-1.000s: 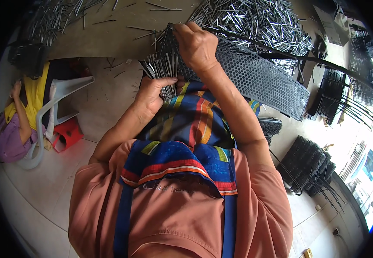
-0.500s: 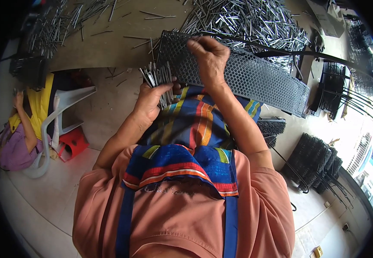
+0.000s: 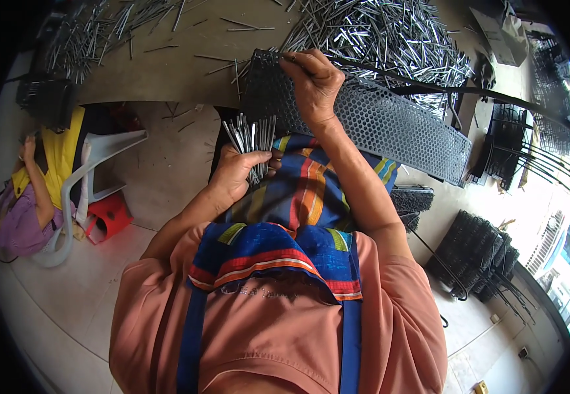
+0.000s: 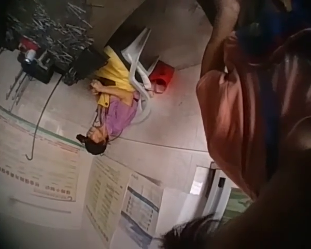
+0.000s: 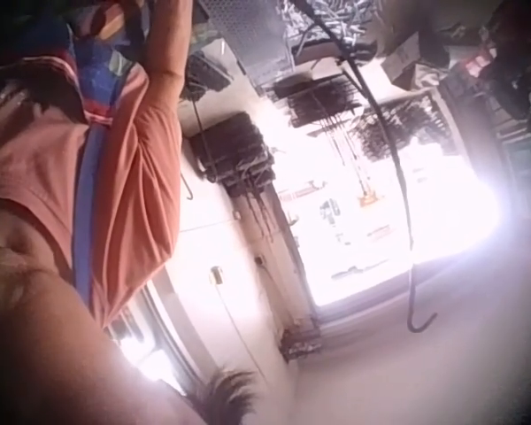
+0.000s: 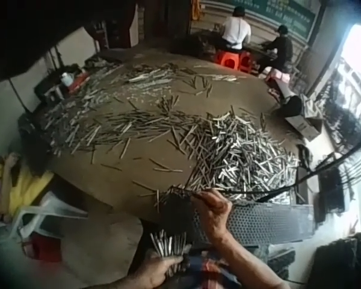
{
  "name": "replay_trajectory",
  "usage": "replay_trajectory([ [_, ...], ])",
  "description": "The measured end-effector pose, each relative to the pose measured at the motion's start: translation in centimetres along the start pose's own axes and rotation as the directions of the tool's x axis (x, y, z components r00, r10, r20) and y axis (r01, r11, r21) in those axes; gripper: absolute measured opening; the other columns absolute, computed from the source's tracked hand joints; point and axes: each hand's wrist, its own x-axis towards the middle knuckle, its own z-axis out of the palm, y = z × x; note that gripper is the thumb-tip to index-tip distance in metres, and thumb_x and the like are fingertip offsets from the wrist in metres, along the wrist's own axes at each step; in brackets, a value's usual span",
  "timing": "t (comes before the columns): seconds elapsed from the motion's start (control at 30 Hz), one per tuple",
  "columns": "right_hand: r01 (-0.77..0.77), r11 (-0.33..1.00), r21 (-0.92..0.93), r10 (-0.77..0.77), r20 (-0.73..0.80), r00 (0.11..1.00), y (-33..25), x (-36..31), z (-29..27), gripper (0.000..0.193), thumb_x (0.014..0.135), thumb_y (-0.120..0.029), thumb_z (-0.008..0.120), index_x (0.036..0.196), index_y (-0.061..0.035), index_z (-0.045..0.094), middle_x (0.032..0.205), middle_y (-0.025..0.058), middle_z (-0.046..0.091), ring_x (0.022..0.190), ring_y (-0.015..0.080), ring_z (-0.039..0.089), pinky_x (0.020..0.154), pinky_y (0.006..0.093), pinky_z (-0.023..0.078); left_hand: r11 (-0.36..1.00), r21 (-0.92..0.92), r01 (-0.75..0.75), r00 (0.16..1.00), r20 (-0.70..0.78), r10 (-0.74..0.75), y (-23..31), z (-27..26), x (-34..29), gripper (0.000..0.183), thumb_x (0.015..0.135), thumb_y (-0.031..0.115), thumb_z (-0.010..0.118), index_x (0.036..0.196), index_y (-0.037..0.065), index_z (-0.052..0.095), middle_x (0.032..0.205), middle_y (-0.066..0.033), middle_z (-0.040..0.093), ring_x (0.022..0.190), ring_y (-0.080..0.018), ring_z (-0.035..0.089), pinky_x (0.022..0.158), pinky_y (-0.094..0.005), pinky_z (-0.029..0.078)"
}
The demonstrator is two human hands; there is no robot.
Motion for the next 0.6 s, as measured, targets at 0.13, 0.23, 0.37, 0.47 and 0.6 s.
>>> replay_trajectory([
  [0.13, -0.027, 0.999, -0.019, 0.027, 0.000, 1.000, -0.2, -0.1, 0.3, 0.011, 0.076, 0.006, 0.071, 0.086, 0.0021, 0.072, 0.083, 0.0049, 0.069, 0.075, 0.0089, 0.063, 0.067, 0.0216, 0.050, 0.999, -0.052, -0.011, 1.000, 0.001, 0.012, 0.6, 0.5, 0.4, 0.015, 0.081, -0.004, 0.062, 0.096, -0.005, 0.065, 0.085, -0.0166, 0.071, 0.071, -0.0234, 0.069, 0.060, -0.0320, 0.055],
  [0.23, -0.027, 0.999, -0.029, 0.026, -0.034, 0.999, 0.1, 0.3, 0.6, 0.012, 0.074, 0.005, 0.073, 0.085, 0.0017, 0.073, 0.079, 0.0051, 0.067, 0.071, 0.0091, 0.062, 0.063, 0.0220, 0.048, 0.994, -0.103, -0.044, 0.998, -0.050, 0.039, 1.3, 0.9, 0.7, 0.017, 0.080, -0.005, 0.062, 0.096, -0.004, 0.064, 0.084, -0.0171, 0.070, 0.069, -0.0238, 0.069, 0.057, -0.0324, 0.054],
  [0.37, -0.032, 0.998, 0.048, 0.035, -0.067, 0.997, 0.0, 0.6, 0.5, 0.012, 0.072, 0.002, 0.075, 0.083, 0.0001, 0.073, 0.074, 0.0058, 0.066, 0.065, 0.0108, 0.062, 0.058, 0.0229, 0.047, 0.987, -0.152, -0.055, 0.996, -0.074, 0.044, 1.7, 0.7, 1.6, 0.018, 0.079, -0.006, 0.062, 0.097, -0.004, 0.063, 0.084, -0.0181, 0.070, 0.067, -0.0236, 0.069, 0.057, -0.0330, 0.054],
  [0.47, -0.009, 0.982, -0.189, 0.010, 0.008, 1.000, 0.2, 0.3, 0.6, 0.011, 0.074, 0.003, 0.074, 0.084, 0.0008, 0.073, 0.079, 0.0062, 0.068, 0.070, 0.0107, 0.064, 0.063, 0.0222, 0.049, 0.984, -0.173, -0.032, 0.997, -0.076, 0.019, 1.6, 0.5, 2.1, 0.019, 0.079, -0.007, 0.061, 0.098, -0.005, 0.062, 0.084, -0.0185, 0.070, 0.067, -0.0238, 0.069, 0.058, -0.0333, 0.055],
  [0.6, 0.065, 0.915, -0.399, -0.035, 0.084, 0.996, -0.4, 0.1, 0.8, 0.011, 0.073, 0.000, 0.075, 0.084, -0.0016, 0.073, 0.077, 0.0065, 0.067, 0.066, 0.0118, 0.064, 0.060, 0.0230, 0.048, 0.981, -0.193, -0.027, 0.997, -0.077, 0.012, 1.7, 0.6, 2.1, 0.019, 0.080, -0.007, 0.060, 0.099, -0.006, 0.061, 0.085, -0.0189, 0.070, 0.068, -0.0247, 0.069, 0.059, -0.0336, 0.056],
])
